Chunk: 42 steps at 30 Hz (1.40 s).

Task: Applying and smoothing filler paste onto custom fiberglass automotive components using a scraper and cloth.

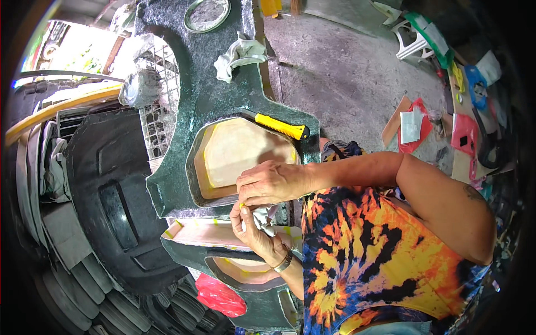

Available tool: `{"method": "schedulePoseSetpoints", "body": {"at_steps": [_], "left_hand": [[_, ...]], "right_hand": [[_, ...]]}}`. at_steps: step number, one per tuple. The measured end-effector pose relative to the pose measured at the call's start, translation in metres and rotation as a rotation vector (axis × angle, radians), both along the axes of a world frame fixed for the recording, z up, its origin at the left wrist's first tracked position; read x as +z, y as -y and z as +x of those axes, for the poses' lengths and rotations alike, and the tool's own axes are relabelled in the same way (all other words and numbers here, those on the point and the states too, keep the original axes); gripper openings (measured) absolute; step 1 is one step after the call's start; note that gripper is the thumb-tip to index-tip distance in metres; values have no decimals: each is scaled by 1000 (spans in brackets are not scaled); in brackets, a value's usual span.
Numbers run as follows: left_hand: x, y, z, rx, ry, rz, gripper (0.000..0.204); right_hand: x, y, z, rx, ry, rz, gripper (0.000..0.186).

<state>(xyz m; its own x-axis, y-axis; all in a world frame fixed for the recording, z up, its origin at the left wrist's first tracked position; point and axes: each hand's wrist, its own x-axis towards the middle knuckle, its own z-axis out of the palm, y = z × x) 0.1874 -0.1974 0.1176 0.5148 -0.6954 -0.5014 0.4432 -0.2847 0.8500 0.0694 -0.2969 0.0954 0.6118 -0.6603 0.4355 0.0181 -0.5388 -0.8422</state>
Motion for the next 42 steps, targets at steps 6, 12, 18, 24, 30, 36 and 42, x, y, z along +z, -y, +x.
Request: {"method": "schedulePoseSetpoints", "body": {"at_steps": [6, 12, 18, 24, 30, 36, 42], "left_hand": [[2, -6, 4, 86, 136, 17, 29], [17, -34, 16, -108, 394, 60, 54], [21, -44, 1, -269, 437, -53, 32], [27, -27, -16, -97, 158, -22, 20], [30, -21, -13, -130, 136, -54, 22], [31, -22, -14, -180, 164, -75, 21], [44, -23, -17, -89, 168, -69, 21]], "right_hand": [[-10, -10, 8, 109, 259, 766, 13], [-118, 22, 54, -306, 549, 1524, 18], [-178, 48, 128, -561, 761, 1618, 29], [-175, 52, 143, -558, 890, 1613, 41], [-175, 54, 144, -587, 907, 1549, 38], [-194, 51, 165, -539, 981, 1577, 46], [-194, 46, 184, -604, 572, 1532, 42]]}}
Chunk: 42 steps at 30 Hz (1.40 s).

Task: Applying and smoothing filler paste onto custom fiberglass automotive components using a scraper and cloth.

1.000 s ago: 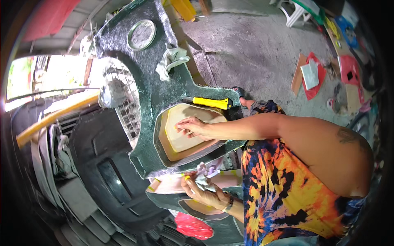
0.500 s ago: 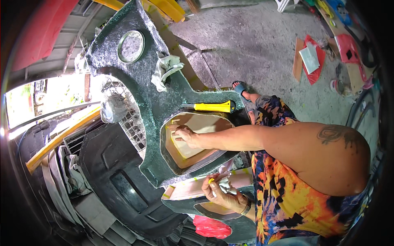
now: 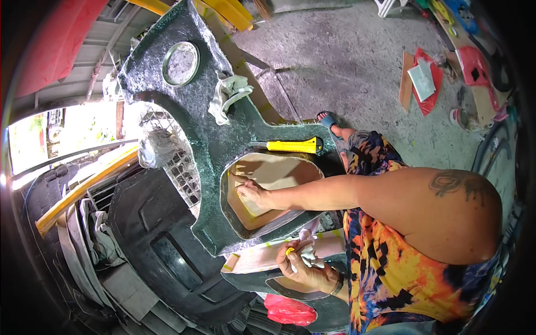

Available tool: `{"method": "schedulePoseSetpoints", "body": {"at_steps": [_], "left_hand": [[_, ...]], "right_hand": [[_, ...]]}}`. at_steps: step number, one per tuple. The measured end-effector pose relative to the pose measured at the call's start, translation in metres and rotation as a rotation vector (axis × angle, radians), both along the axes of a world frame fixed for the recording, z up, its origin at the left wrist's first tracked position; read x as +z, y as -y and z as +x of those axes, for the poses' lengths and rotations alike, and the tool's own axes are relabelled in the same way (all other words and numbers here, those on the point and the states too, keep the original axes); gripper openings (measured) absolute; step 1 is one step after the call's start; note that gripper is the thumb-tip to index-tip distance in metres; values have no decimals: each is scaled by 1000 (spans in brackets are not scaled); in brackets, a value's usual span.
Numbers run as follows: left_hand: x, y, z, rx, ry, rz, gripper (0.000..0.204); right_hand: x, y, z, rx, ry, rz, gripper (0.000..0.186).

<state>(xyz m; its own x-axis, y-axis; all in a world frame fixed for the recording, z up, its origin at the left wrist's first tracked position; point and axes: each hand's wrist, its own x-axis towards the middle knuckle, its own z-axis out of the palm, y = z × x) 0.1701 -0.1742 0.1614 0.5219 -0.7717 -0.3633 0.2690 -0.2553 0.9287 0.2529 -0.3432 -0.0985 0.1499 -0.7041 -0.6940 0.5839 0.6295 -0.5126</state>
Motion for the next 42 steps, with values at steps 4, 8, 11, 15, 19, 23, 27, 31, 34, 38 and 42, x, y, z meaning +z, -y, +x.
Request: {"method": "schedulePoseSetpoints", "body": {"at_steps": [4, 8, 11, 15, 19, 23, 27, 31, 34, 38, 42], "left_hand": [[-8, -1, 5, 9, -42, 11, 21], [0, -4, 1, 50, 18, 37, 21], [-1, -6, 2, 25, 27, 30, 22], [-1, -5, 2, 21, 17, 28, 22], [-2, -5, 4, -7, 3, -2, 23], [-5, -2, 0, 24, 19, -36, 21], [-12, -3, 3, -6, 8, -42, 21], [-4, -9, 8, 9, 31, -16, 23], [-3, -8, 5, 56, 40, 20, 22], [-4, -6, 3, 31, 31, 4, 21], [-8, -3, 0, -8, 48, -32, 23]], "right_hand": [[1, 2, -9, -36, -99, -93, 25], [11, 4, -10, -40, -217, -193, 25], [16, 8, -14, -51, -313, -268, 24], [19, 12, -17, -64, -441, -363, 24], [20, 12, -17, -69, -563, -450, 23], [21, 12, -14, -68, -684, -538, 23], [16, 14, -18, -77, -823, -620, 22], [5, -1, -3, 63, -723, -628, 26], [23, -6, -21, 264, -576, -581, 31], [-14, -4, -15, 203, -475, -570, 21], [-38, 3, -15, -46, -285, -581, 24]]}}
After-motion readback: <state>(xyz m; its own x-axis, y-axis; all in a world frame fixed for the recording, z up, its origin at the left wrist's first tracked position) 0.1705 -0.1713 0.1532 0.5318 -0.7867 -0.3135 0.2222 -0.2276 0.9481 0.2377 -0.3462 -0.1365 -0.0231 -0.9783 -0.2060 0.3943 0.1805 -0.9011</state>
